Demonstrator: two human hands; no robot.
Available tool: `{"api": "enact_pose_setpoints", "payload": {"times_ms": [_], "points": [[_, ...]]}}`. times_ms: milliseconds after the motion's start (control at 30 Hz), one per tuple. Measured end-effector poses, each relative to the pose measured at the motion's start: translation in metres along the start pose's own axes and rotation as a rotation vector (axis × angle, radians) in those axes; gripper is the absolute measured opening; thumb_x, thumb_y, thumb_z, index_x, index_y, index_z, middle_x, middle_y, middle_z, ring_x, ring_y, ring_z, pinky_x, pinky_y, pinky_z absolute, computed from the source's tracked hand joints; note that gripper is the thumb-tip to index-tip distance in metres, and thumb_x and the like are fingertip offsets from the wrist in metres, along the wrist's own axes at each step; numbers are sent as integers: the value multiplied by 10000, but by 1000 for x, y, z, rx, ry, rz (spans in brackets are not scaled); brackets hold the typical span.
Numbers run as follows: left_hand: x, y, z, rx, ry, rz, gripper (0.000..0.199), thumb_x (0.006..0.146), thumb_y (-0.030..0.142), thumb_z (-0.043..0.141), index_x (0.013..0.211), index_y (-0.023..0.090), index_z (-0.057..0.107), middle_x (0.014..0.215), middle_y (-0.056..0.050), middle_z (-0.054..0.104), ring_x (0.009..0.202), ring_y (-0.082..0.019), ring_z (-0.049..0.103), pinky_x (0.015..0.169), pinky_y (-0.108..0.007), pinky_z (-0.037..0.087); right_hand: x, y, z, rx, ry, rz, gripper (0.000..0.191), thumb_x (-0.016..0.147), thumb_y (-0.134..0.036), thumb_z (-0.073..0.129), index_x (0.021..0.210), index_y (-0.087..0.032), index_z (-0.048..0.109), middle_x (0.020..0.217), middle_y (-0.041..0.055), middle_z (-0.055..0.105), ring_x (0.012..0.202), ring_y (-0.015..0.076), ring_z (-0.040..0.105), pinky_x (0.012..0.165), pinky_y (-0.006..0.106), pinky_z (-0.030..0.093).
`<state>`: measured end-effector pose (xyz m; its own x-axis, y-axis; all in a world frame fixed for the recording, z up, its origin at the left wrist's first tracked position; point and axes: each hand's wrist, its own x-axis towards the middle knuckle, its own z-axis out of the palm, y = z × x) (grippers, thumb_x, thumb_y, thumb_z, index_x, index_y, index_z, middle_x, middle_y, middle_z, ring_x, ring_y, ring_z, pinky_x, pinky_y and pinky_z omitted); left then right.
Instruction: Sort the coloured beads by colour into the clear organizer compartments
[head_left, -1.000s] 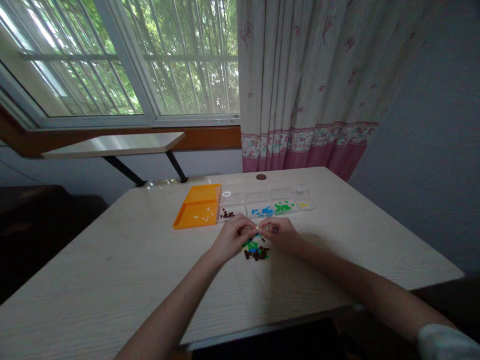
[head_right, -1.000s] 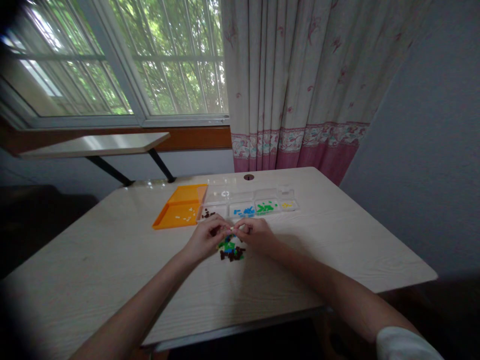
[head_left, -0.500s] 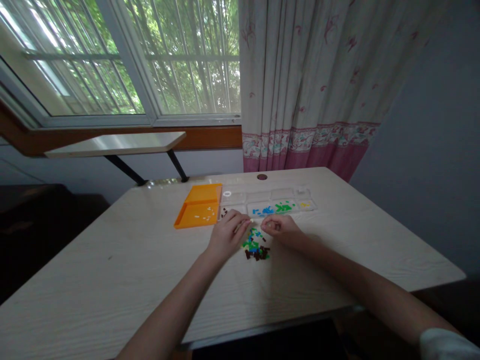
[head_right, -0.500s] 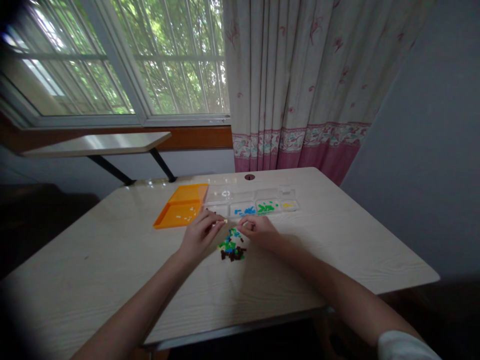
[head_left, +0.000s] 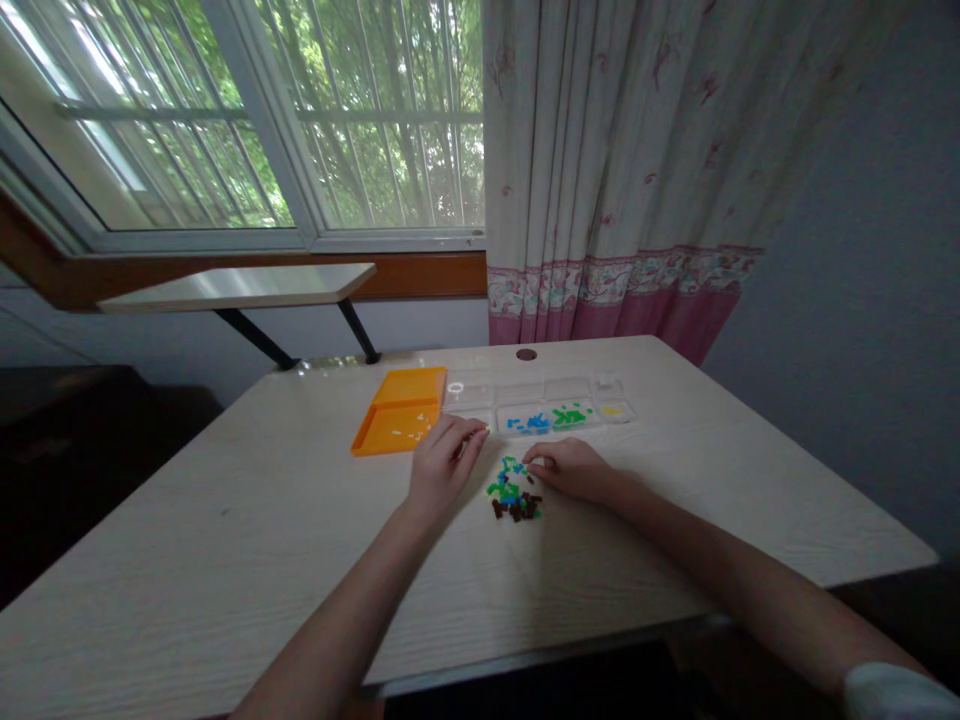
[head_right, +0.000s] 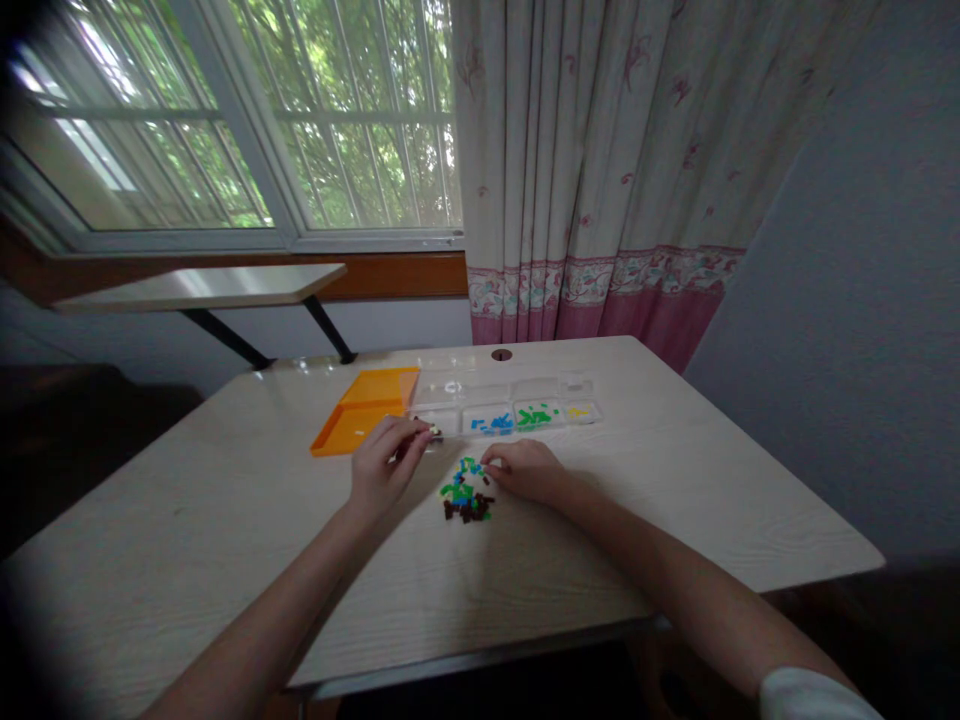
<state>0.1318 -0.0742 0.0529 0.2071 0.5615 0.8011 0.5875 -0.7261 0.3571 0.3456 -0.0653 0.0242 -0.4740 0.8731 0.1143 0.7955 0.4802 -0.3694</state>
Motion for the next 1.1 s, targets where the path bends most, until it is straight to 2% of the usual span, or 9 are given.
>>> {"api": "enact_pose_setpoints", "payload": {"times_ms": [267, 433, 500, 667, 800, 1000, 1100], "points": [[-2, -4, 1, 13, -56, 13, 81, 813, 196, 509, 845, 166, 577, 762, -32, 570, 677, -104, 524, 603, -195, 423, 1, 1, 1, -6, -2, 31, 213, 796, -334, 511, 951, -264, 639, 677, -13, 644, 622, 119, 551, 598, 217, 353], [1, -20, -4, 168, -287, -31, 176, 849, 283, 437, 878, 182, 579, 805, -36, 582, 710, -119, 550, 623, -207, 418, 2, 4, 3, -27, -9, 38, 200, 800, -346, 507, 901, -248, 649, 680, -8, 645, 636, 123, 558, 601, 221, 357], [3, -30, -9, 284, -337, -88, 209, 852, 315, 416, 880, 190, 581, 836, -34, 594, 703, -126, 557, 608, -213, 408, 2, 5, 3, -23, -7, 25, 198, 806, -331, 499, 897, -241, 650, 729, 0, 658, 667, 127, 569, 619, 224, 363], [7, -56, -28, 574, -367, -344, 221, 821, 343, 428, 852, 205, 598, 832, -42, 613, 702, -168, 562, 547, -233, 365, 1, 6, 3, -16, 4, -9, 215, 824, -338, 471, 912, -242, 642, 742, 4, 660, 677, 134, 575, 626, 232, 370], [7, -67, -37, 668, -428, -488, 250, 804, 356, 429, 867, 205, 619, 865, -69, 628, 709, -188, 569, 532, -242, 351, 2, 4, 2, -34, 0, 35, 203, 807, -353, 496, 885, -241, 647, 696, 1, 647, 651, 135, 566, 599, 231, 359], [7, -68, -38, 692, -407, -591, 271, 807, 343, 411, 894, 204, 628, 868, -91, 643, 738, -238, 580, 532, -278, 356, 0, 3, 1, -49, 8, 9, 193, 815, -308, 481, 880, -226, 643, 683, 0, 639, 634, 125, 553, 598, 222, 345], [5, -61, -31, 632, -348, -527, 257, 804, 330, 427, 897, 194, 625, 832, -84, 642, 716, -220, 574, 549, -277, 369, 0, 4, 3, -38, 61, -10, 195, 826, -311, 473, 883, -216, 633, 691, -1, 633, 628, 119, 546, 595, 216, 335]]}}
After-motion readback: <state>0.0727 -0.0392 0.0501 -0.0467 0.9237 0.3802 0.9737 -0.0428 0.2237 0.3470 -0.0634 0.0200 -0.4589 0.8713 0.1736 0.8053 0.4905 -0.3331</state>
